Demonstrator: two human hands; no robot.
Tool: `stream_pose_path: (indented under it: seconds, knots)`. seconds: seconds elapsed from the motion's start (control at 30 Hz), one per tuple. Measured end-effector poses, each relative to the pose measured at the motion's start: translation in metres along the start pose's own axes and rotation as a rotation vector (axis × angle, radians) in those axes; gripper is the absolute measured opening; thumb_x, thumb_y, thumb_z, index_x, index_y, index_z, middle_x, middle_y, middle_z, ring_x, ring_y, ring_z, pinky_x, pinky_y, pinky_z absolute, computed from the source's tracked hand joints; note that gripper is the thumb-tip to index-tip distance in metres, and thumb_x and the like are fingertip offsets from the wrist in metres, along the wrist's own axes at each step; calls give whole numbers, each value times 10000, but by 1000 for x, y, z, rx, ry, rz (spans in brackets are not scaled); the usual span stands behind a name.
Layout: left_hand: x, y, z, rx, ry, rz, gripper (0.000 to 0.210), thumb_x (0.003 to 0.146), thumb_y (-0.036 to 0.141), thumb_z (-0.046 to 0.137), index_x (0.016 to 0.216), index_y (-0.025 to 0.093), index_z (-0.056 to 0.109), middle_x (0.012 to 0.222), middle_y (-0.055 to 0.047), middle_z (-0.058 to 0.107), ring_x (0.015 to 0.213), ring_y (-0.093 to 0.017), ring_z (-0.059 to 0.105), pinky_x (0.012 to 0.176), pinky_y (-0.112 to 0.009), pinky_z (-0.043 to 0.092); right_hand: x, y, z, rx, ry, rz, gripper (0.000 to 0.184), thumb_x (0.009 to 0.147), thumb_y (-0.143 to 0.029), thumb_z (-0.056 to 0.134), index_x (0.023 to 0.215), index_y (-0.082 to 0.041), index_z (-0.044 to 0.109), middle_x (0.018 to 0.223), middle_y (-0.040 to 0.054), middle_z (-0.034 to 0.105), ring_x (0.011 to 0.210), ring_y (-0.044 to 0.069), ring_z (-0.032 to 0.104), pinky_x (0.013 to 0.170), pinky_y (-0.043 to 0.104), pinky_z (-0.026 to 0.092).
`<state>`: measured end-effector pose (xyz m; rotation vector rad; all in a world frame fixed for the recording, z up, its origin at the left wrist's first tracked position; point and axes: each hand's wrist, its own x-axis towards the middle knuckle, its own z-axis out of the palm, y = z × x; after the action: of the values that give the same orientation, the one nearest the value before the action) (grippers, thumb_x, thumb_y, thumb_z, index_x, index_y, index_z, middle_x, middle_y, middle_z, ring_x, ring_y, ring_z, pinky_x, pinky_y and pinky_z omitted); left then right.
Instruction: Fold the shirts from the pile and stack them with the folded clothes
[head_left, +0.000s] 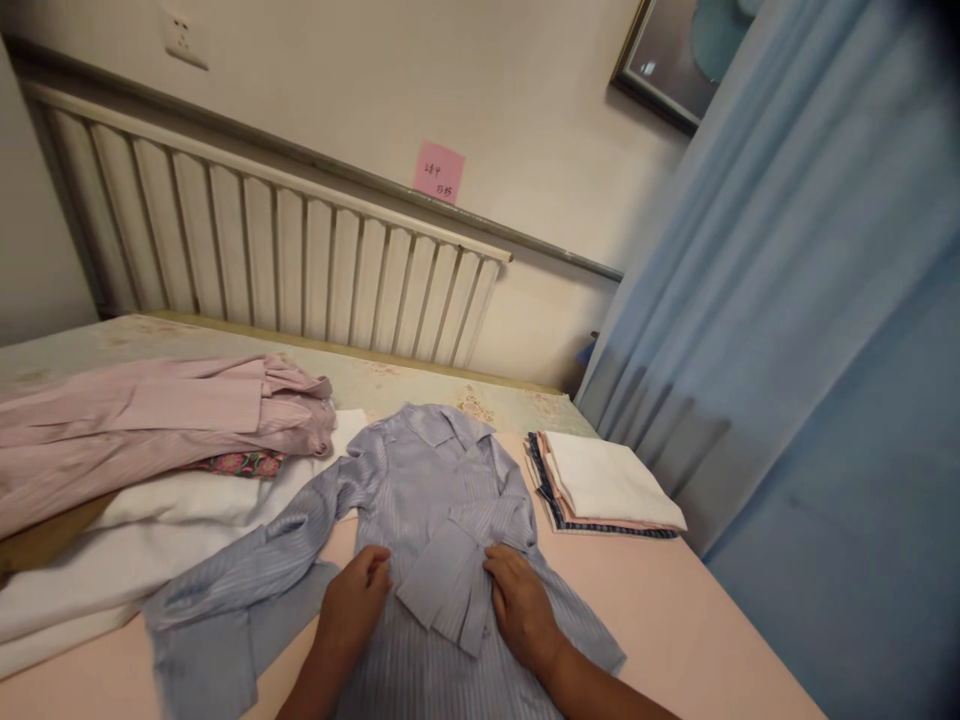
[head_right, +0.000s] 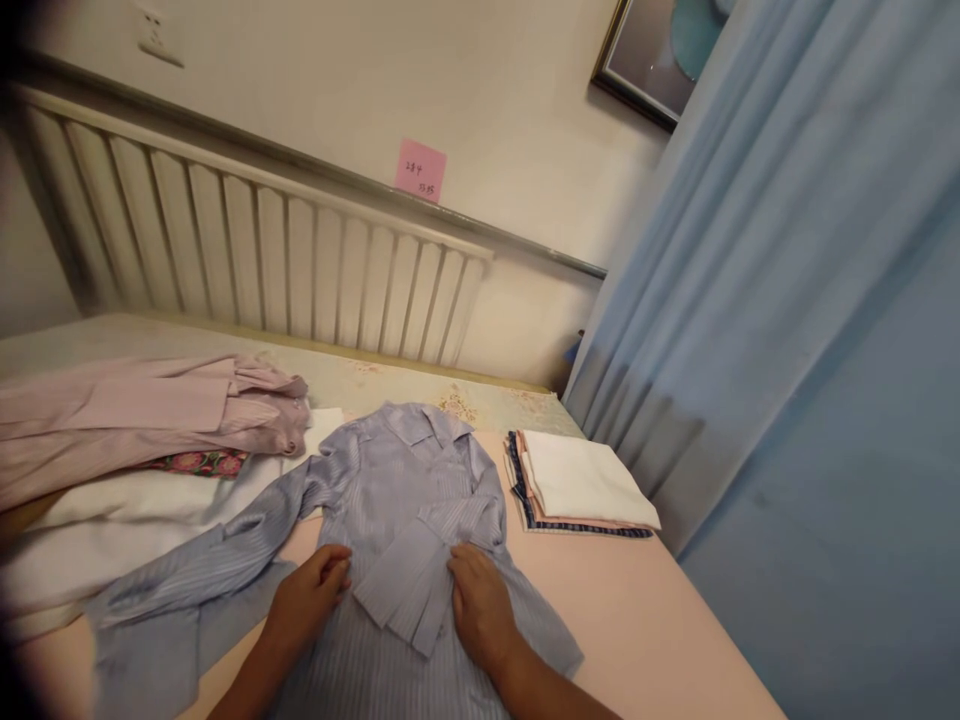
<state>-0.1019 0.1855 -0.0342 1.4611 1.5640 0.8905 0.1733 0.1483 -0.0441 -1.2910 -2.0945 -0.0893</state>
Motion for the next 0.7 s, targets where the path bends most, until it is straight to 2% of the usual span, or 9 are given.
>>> stream_pose_path:
  seconds: [0.33,0.57,0.7]
  knots:
    - [-1,1,-1,-23,-2,-4,321,829,378,394,1011,189,579,908,-44,710,811,-179,692,723,-264,508,3,-3,-3,-1,-18,15,480,736,0,441,1121,-225,617,1196,85,626,1160,222,550,1020,463,443]
    - [0,0,-1,-14,4,14,331,824,380,395,1004,180,588,905,-55,711,794,-180,688,723,-273,512,2,-4,-2,20,17,16,484,736,-6,445,1118,-248,619,1183,78,636,1138,220,569,999,459,458]
    - [0,1,-1,-18,10,2,297,828,359,391,967,194,595,863,-37,715,799,-180,691,705,-261,513,2,-4,-2,64,21,36,403,766,-50,448,1050,-258,644,1132,67,661,1097,223,592,970,438,471]
